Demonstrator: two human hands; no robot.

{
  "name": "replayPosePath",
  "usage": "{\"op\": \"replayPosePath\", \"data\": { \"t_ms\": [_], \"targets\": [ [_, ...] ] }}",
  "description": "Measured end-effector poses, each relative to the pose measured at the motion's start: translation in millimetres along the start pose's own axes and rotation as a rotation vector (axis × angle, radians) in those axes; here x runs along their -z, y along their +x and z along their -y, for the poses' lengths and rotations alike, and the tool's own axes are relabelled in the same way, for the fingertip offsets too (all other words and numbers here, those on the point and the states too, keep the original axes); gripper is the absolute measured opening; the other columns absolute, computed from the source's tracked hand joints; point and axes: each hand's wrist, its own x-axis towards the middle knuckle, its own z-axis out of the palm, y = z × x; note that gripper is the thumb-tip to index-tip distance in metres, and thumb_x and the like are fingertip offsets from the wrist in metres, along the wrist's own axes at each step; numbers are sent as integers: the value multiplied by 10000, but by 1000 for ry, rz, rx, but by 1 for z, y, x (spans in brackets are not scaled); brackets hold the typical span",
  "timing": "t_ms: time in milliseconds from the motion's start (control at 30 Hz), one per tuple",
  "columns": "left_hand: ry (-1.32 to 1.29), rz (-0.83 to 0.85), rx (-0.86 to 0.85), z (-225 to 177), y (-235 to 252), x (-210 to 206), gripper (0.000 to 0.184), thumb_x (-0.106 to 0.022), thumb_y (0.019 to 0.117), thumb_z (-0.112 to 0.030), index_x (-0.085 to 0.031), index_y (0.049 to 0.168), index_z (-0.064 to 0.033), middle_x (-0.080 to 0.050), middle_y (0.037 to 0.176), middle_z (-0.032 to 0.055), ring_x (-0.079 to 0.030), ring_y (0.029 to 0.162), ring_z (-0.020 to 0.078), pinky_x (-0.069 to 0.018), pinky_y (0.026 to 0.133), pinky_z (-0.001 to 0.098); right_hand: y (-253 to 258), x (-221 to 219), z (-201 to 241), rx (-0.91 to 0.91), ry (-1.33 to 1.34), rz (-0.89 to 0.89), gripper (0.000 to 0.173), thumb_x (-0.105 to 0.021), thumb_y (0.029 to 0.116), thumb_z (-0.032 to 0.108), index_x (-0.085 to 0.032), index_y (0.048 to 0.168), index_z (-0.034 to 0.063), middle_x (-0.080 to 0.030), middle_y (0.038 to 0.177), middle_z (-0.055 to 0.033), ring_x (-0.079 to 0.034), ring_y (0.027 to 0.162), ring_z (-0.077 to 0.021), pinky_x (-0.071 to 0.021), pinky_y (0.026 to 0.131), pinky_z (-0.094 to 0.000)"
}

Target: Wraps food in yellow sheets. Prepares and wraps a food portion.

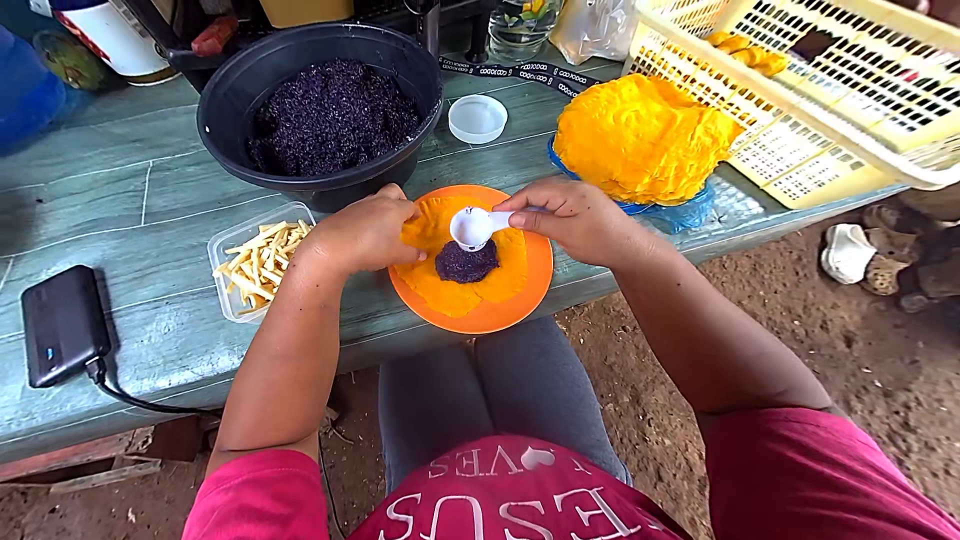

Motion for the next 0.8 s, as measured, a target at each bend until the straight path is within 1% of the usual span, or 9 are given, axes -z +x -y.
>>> {"op": "replayPosePath", "data": {
  "t_ms": [67, 133, 200, 267, 400, 533, 600, 733, 800],
  "targets": [
    [8, -13, -9, 1, 1, -2, 489, -745, 955, -339, -647, 1314, -21, -567, 1351, 186, -587, 1220, 337, -483, 1023, 553, -2, -7, 2, 3, -57, 4, 267, -569, 1048, 251, -753, 1162, 95, -720, 1079, -56, -663, 1047, -121, -529, 947, -337],
    [12, -20, -2, 0, 2, -3, 492, -797, 912, -296, -647, 1295, -24, -571, 1348, 190, -585, 1225, 355, -482, 1022, 569, -4, -13, 4, -19, -88, -21, 287, -544, 1063, 269, -744, 1181, 100, -723, 1100, -69, -669, 1063, -146, -528, 953, -368],
    [16, -10, 17, -1, 3, -3, 530, -836, 873, -261, -638, 1304, -25, -564, 1362, 187, -579, 1234, 359, -480, 1026, 570, -2, -14, 6, -52, -105, -49, 301, -527, 1073, 276, -736, 1191, 95, -726, 1106, -73, -672, 1058, -147, -526, 951, -369],
    [13, -1, 31, -3, 4, -2, 547, -843, 867, -246, -629, 1318, -22, -555, 1379, 186, -571, 1250, 357, -477, 1037, 564, 2, -11, 10, -97, -126, -51, 307, -510, 1083, 283, -740, 1177, 102, -727, 1082, -61, -670, 1031, -134, -525, 935, -359],
    [11, 8, 32, -4, 4, -1, 545, -843, 868, -243, -628, 1315, -18, -551, 1380, 192, -567, 1254, 355, -474, 1039, 560, 8, -12, 17, -117, -188, 13, 321, -499, 1090, 283, -753, 1162, 100, -731, 1060, -81, -676, 1029, -181, -522, 926, -406],
    [8, 6, 43, -3, 5, -1, 565, -850, 861, -244, -622, 1329, -25, -546, 1389, 190, -566, 1256, 356, -476, 1036, 561, 6, -9, 20, -107, -247, 85, 315, -517, 1082, 282, -757, 1189, 107, -729, 1058, -98, -684, 1026, -221, -533, 909, -441],
    [2, 1, 45, -2, 5, -2, 569, -851, 858, -247, -623, 1330, -27, -548, 1385, 189, -566, 1254, 358, -476, 1036, 563, 1, -2, 19, -124, -269, 98, 297, -531, 1077, 283, -760, 1178, 122, -723, 1049, -82, -680, 1020, -212, -536, 902, -442],
    [-7, -3, 44, -3, 4, -2, 562, -855, 854, -243, -631, 1322, -27, -553, 1379, 194, -565, 1256, 366, -473, 1034, 582, -8, 10, 9, -170, -234, 61, 291, -529, 1076, 259, -767, 1146, 108, -737, 1073, -81, -683, 1032, -196, -530, 919, -455],
    [-11, 0, 52, -4, 4, -1, 562, -855, 855, -236, -630, 1324, -24, -551, 1377, 196, -563, 1255, 373, -472, 1031, 588, -10, 14, 5, -148, -188, 2, 280, -537, 1069, 263, -766, 1126, 112, -733, 1047, -53, -672, 994, -143, -530, 898, -401]
  ]
}}
